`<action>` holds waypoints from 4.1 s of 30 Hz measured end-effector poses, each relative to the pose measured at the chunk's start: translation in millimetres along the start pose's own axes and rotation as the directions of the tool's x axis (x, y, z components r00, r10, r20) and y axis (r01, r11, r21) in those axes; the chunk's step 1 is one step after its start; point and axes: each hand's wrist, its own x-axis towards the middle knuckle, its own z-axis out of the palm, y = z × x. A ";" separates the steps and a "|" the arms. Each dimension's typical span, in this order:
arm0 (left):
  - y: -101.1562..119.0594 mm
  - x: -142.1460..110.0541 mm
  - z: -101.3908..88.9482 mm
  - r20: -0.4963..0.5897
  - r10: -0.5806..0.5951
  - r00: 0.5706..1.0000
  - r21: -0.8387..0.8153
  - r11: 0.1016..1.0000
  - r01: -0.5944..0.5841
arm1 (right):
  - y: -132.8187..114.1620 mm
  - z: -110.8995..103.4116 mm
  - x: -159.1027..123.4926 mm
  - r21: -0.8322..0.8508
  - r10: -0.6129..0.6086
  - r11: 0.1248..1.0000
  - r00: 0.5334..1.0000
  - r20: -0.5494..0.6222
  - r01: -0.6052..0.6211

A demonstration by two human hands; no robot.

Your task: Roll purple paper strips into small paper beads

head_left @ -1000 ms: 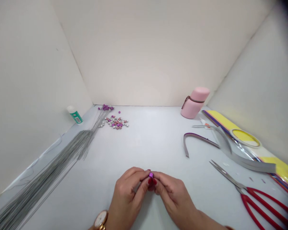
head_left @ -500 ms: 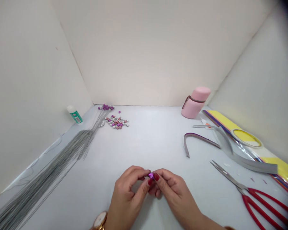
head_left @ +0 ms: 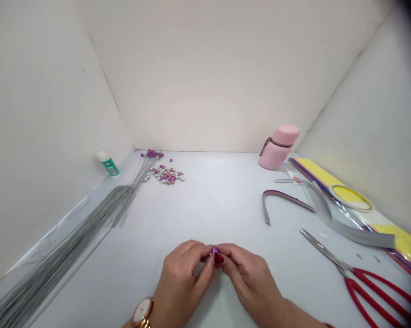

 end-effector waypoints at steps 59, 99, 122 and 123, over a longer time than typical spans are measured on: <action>1.0 5.9 -0.3 0.135 -0.410 0.902 -0.445 0.788 0.425 | 4.1 -1.0 8.0 0.285 0.234 0.934 0.972 -0.028 -0.217; -55.3 9.1 -16.1 0.222 -0.024 0.975 0.299 0.953 -0.045 | 8.6 -6.1 15.5 -0.038 0.152 0.987 0.977 -0.148 -0.159; -17.2 6.9 6.0 0.385 -0.569 0.727 -0.665 0.375 0.646 | 5.3 19.9 6.5 -0.583 -0.447 0.637 0.858 0.253 0.504; -17.0 7.5 6.7 0.390 -0.565 0.727 -0.694 0.339 0.635 | 3.7 20.6 6.0 -0.556 -0.476 0.647 0.846 0.240 0.521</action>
